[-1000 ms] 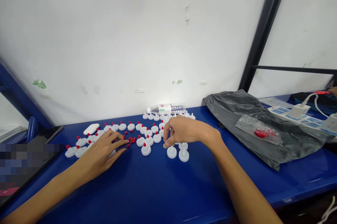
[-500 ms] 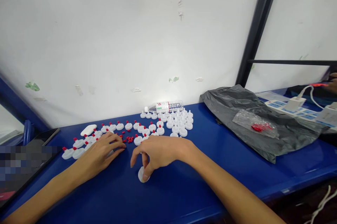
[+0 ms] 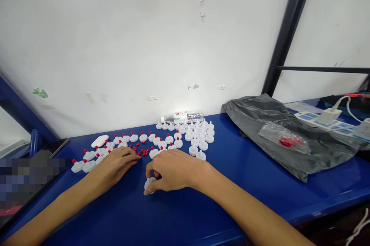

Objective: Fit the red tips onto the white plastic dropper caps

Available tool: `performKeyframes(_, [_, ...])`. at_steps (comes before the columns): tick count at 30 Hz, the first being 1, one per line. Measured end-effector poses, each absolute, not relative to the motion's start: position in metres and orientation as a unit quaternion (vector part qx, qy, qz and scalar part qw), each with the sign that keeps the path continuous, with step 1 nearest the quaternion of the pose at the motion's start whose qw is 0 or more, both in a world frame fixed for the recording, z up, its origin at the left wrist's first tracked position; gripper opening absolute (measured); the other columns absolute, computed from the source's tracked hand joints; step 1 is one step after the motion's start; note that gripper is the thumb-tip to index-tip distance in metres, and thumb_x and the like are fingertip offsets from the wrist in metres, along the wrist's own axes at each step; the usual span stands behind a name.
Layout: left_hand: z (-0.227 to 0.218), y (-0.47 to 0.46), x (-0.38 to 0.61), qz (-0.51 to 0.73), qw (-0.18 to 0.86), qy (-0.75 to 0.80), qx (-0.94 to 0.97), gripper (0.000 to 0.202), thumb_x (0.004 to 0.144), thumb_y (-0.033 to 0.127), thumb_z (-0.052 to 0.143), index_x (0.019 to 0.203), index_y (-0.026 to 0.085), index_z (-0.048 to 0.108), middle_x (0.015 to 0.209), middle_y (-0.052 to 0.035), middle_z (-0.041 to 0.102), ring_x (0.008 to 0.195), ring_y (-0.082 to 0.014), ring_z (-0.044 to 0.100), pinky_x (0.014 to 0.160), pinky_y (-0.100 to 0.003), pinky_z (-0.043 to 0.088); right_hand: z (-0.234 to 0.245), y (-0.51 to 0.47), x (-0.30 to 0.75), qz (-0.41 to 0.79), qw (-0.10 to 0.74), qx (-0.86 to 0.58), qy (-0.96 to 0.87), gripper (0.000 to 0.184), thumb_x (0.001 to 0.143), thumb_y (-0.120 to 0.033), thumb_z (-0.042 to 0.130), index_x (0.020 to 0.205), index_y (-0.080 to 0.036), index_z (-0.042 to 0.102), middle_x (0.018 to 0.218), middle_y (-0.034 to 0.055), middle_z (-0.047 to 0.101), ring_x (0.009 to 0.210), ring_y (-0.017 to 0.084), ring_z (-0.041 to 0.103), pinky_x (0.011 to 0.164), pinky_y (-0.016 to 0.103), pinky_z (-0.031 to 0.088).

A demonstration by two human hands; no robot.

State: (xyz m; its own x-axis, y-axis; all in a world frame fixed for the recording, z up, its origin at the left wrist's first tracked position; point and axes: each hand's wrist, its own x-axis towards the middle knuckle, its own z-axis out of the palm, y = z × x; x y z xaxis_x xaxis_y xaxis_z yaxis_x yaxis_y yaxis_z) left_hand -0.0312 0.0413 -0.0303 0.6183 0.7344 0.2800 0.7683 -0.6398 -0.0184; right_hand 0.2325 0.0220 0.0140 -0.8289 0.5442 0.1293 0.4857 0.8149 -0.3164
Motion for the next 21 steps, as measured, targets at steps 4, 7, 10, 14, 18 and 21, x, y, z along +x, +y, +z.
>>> performKeyframes(4, [-0.033,0.042,-0.033,-0.129,0.059,-0.416,-0.898,0.029,0.100,0.017,0.042,0.110,0.020,0.069,0.099,-0.0087,0.065,0.090,-0.0219,0.060,0.080,-0.036,0.049,0.009,0.022,0.229,0.129,0.112,-0.240,-0.956,0.030,0.083,-0.049,0.072,0.101,-0.025,0.072,0.088,-0.0008,0.069,0.074,0.015,0.062,0.060,0.025,0.036])
performKeyframes(7, [-0.034,0.041,-0.034,-0.140,0.058,-0.414,-0.898,0.036,0.099,0.011,0.037,0.117,0.021,0.067,0.101,-0.0093,0.062,0.087,-0.0208,0.058,0.077,-0.035,0.049,0.008,0.021,0.227,0.144,0.120,-0.217,-0.958,0.028,0.085,-0.047,0.071,0.102,-0.026,0.071,0.090,-0.0011,0.069,0.073,0.013,0.061,0.061,0.023,0.036])
performKeyframes(10, [-0.030,0.037,-0.030,-0.194,0.037,-0.418,-0.887,0.038,0.099,0.012,0.035,0.121,0.022,0.065,0.107,-0.0099,0.060,0.091,-0.0211,0.058,0.080,-0.037,0.048,0.009,0.019,0.223,0.149,0.135,-0.220,-0.955,0.026,0.088,-0.042,0.068,0.108,-0.026,0.069,0.088,-0.0016,0.070,0.073,0.014,0.062,0.065,0.024,0.038])
performKeyframes(14, [-0.016,0.027,-0.018,-0.318,-0.069,-0.434,-0.840,0.025,0.100,0.026,0.046,0.107,0.024,0.071,0.105,-0.0061,0.063,0.097,-0.0203,0.060,0.085,-0.035,0.048,0.009,0.015,0.219,0.115,0.155,-0.234,-0.953,0.025,0.093,-0.036,0.059,0.114,-0.024,0.066,0.100,0.0006,0.072,0.081,0.017,0.065,0.068,0.026,0.039])
performKeyframes(18, [-0.002,0.016,-0.008,-0.384,-0.209,-0.456,-0.776,0.021,0.097,0.036,0.054,0.099,0.027,0.072,0.102,-0.0022,0.067,0.099,-0.0192,0.062,0.087,-0.031,0.048,0.006,0.013,0.216,0.083,0.163,-0.257,-0.949,0.029,0.094,-0.038,0.057,0.117,-0.022,0.064,0.108,0.0033,0.071,0.088,0.020,0.067,0.068,0.028,0.040])
performKeyframes(21, [0.001,0.012,-0.004,-0.382,-0.277,-0.461,-0.751,0.023,0.097,0.041,0.054,0.101,0.026,0.071,0.104,-0.0024,0.067,0.100,-0.0195,0.062,0.086,-0.029,0.048,0.006,0.012,0.216,0.066,0.172,-0.276,-0.943,0.027,0.093,-0.037,0.058,0.112,-0.020,0.065,0.106,0.0043,0.069,0.085,0.020,0.066,0.066,0.028,0.040])
